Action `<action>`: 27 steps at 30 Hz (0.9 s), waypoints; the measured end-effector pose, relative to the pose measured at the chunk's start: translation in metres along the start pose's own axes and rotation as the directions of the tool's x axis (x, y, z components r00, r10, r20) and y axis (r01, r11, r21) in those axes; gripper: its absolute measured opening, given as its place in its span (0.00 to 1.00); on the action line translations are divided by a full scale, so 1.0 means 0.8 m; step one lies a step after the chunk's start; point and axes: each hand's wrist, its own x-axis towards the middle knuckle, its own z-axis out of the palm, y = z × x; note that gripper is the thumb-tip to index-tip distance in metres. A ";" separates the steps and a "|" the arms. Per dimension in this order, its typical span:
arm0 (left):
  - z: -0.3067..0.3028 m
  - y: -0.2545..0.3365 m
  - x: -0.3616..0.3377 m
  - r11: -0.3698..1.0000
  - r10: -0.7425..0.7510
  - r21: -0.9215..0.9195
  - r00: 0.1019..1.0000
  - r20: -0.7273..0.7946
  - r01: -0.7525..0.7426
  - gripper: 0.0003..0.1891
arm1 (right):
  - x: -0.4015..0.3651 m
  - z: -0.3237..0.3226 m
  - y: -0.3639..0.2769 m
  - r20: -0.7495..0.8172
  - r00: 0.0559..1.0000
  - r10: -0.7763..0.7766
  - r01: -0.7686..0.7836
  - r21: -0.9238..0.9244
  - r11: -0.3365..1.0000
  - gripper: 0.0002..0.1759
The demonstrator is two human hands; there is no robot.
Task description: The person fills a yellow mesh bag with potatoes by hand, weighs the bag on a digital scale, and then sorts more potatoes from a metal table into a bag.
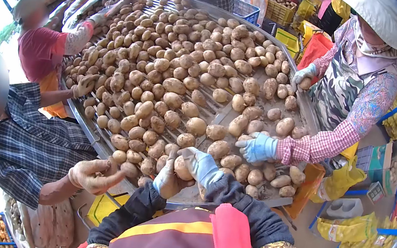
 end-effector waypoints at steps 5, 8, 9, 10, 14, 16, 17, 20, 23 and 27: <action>-0.027 -0.006 -0.010 0.998 -0.065 -0.008 0.986 0.152 0.067 0.35 | 0.005 0.003 -0.004 -0.005 0.997 0.083 -0.079 0.242 0.967 0.24; -0.029 -0.006 -0.015 0.996 -0.087 0.015 0.983 0.160 0.086 0.37 | -0.003 0.007 0.005 0.206 0.975 -0.085 0.092 -0.026 0.995 0.28; -0.027 -0.008 -0.020 0.995 -0.088 0.048 0.991 0.105 0.083 0.38 | -0.003 0.002 0.004 0.263 0.964 -0.035 0.074 -0.140 0.987 0.28; -0.029 -0.014 -0.022 0.996 -0.087 0.045 0.991 0.103 0.083 0.38 | -0.002 0.001 0.001 0.265 0.964 -0.032 0.071 -0.140 0.988 0.28; -0.029 -0.026 -0.029 0.995 0.037 0.087 0.975 0.221 -0.058 0.34 | -0.014 0.019 -0.001 0.231 0.965 -0.120 0.218 -0.464 0.859 0.23; -0.038 -0.034 -0.037 0.997 0.074 -0.037 0.973 0.221 -0.068 0.32 | -0.021 0.027 0.005 0.210 0.905 -0.370 0.420 -0.578 0.699 0.14; -0.047 -0.039 -0.037 0.994 0.102 -0.002 0.955 0.278 -0.106 0.32 | -0.017 0.025 0.014 0.223 0.904 -0.365 0.425 -0.572 0.702 0.14; -0.035 -0.036 -0.052 0.994 -0.040 -0.101 0.994 0.104 0.051 0.32 | 0.001 0.013 0.042 0.155 0.972 0.174 -0.198 0.154 0.968 0.14; -0.042 -0.035 -0.056 0.992 0.034 -0.123 0.997 0.063 -0.026 0.32 | -0.003 0.004 0.041 0.095 0.972 0.213 -0.233 0.340 0.911 0.17; -0.071 -0.045 -0.046 0.993 0.083 -0.090 0.986 0.147 -0.070 0.33 | -0.026 0.027 0.009 0.326 0.942 -0.078 0.062 0.057 0.996 0.27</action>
